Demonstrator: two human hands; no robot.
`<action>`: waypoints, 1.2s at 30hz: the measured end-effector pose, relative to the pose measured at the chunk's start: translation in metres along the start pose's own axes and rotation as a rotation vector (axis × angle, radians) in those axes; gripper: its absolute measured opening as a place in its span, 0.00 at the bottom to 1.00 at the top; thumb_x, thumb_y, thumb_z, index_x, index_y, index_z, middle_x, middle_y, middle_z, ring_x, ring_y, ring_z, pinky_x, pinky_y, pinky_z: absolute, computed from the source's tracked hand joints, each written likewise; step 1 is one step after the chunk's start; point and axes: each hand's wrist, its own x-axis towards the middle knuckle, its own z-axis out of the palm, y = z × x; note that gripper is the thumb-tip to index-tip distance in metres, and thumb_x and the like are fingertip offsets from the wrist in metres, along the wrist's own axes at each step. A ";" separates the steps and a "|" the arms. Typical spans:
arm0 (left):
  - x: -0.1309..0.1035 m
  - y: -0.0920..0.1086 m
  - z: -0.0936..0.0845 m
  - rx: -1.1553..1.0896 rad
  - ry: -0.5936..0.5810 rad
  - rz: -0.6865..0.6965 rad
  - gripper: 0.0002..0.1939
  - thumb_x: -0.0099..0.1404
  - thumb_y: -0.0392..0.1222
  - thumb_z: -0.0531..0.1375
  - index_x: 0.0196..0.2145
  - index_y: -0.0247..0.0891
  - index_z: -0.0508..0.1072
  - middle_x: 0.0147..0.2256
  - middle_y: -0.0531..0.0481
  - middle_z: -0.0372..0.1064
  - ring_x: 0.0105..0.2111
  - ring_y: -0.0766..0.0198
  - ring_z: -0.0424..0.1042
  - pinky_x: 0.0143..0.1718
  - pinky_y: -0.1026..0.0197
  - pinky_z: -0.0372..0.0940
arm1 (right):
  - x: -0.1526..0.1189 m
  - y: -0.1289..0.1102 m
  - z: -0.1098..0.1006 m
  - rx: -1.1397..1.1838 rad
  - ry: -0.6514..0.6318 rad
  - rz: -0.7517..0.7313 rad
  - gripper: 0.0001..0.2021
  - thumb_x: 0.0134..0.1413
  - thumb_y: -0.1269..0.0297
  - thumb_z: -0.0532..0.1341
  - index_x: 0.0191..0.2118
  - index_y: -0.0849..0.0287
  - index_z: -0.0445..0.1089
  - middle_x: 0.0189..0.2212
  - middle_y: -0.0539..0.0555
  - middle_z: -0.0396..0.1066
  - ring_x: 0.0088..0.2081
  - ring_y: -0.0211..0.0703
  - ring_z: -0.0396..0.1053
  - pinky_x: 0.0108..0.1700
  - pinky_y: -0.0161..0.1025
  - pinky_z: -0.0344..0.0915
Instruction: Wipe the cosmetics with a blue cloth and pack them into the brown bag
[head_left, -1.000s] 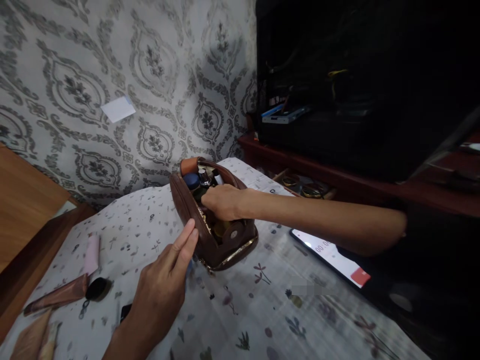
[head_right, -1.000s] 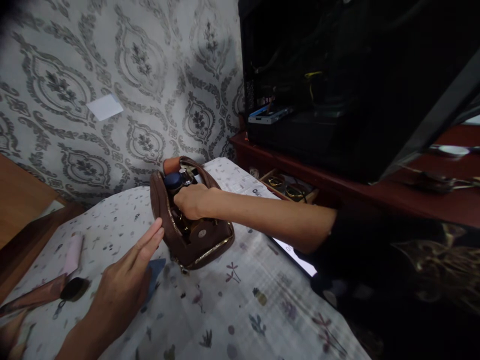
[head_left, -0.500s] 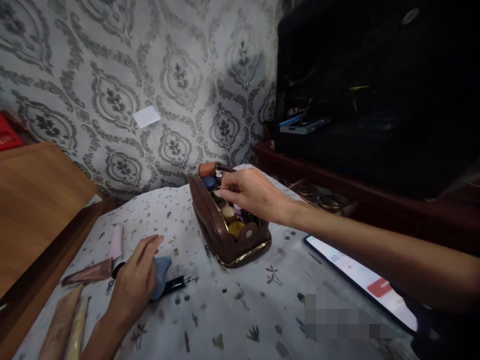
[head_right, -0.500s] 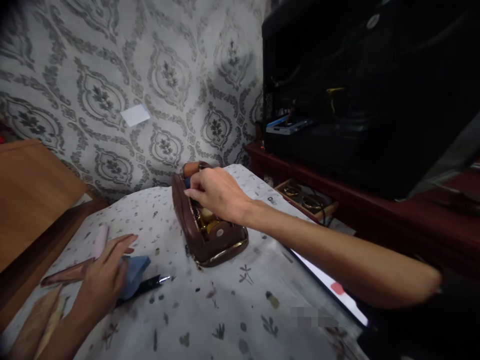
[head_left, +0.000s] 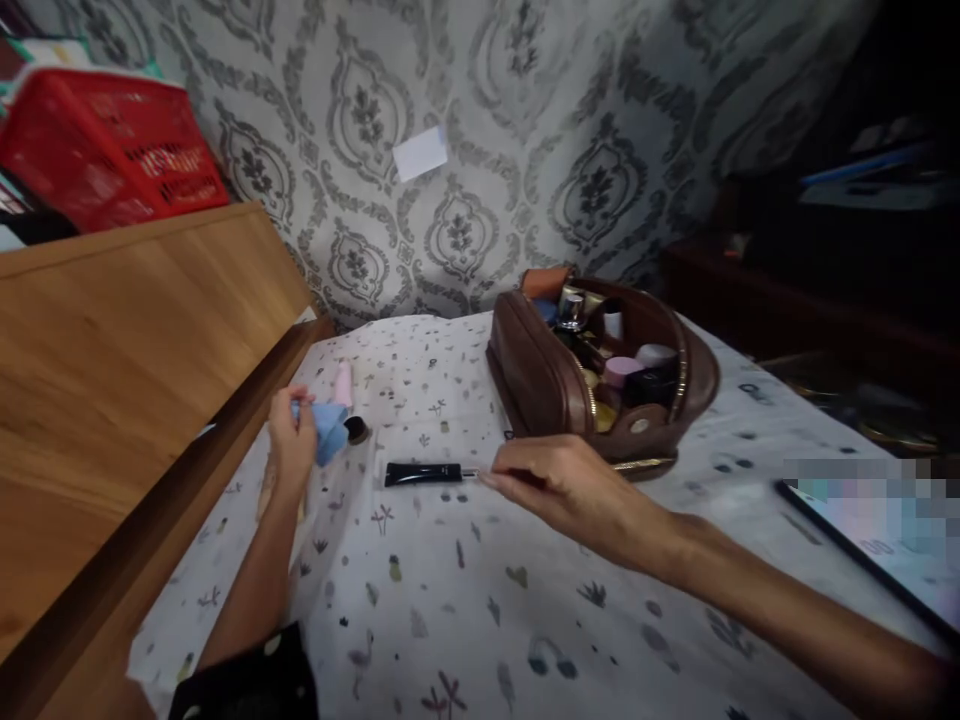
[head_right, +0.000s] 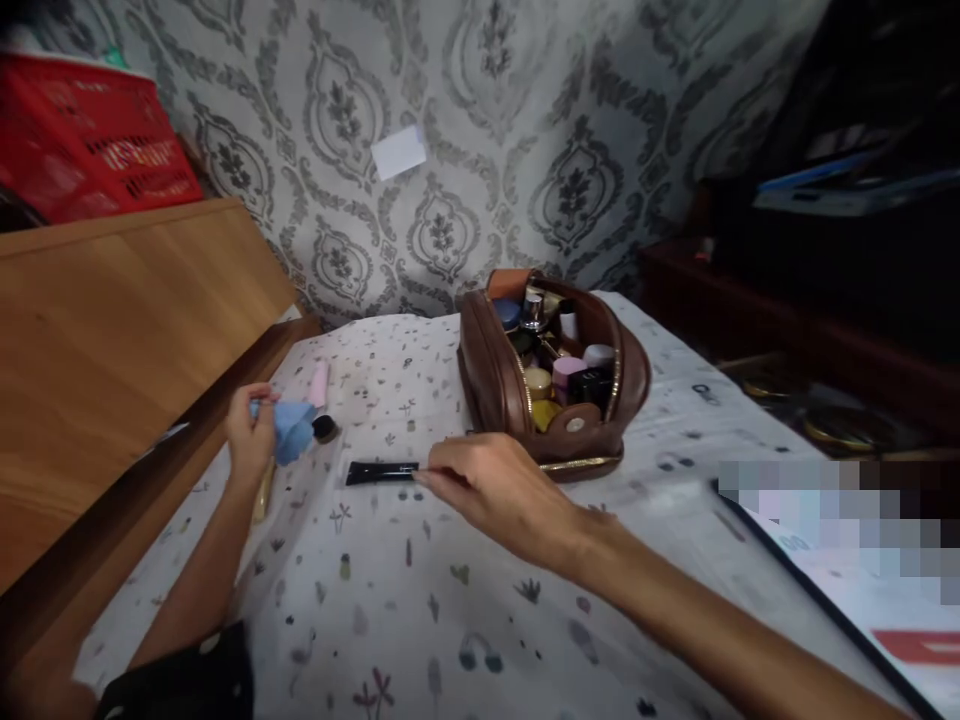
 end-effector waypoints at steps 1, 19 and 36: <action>-0.005 -0.001 0.007 0.025 -0.083 0.031 0.14 0.70 0.39 0.47 0.48 0.37 0.67 0.46 0.42 0.70 0.48 0.56 0.71 0.52 0.51 0.65 | 0.002 0.000 0.008 0.025 -0.018 0.026 0.18 0.66 0.56 0.54 0.26 0.58 0.69 0.23 0.51 0.69 0.25 0.37 0.64 0.29 0.35 0.55; -0.054 0.081 0.012 -0.125 -0.373 0.259 0.12 0.74 0.42 0.50 0.48 0.38 0.70 0.44 0.43 0.71 0.47 0.58 0.72 0.50 0.55 0.68 | -0.003 0.030 0.085 0.863 0.083 0.425 0.28 0.49 0.36 0.62 0.41 0.59 0.72 0.33 0.55 0.72 0.29 0.41 0.71 0.29 0.38 0.67; -0.087 0.162 0.023 -0.440 -0.224 0.881 0.13 0.69 0.29 0.52 0.49 0.34 0.69 0.46 0.38 0.74 0.48 0.58 0.75 0.48 0.59 0.73 | 0.001 0.044 0.104 1.320 0.078 0.559 0.12 0.47 0.49 0.55 0.26 0.50 0.68 0.23 0.49 0.72 0.27 0.43 0.69 0.25 0.36 0.64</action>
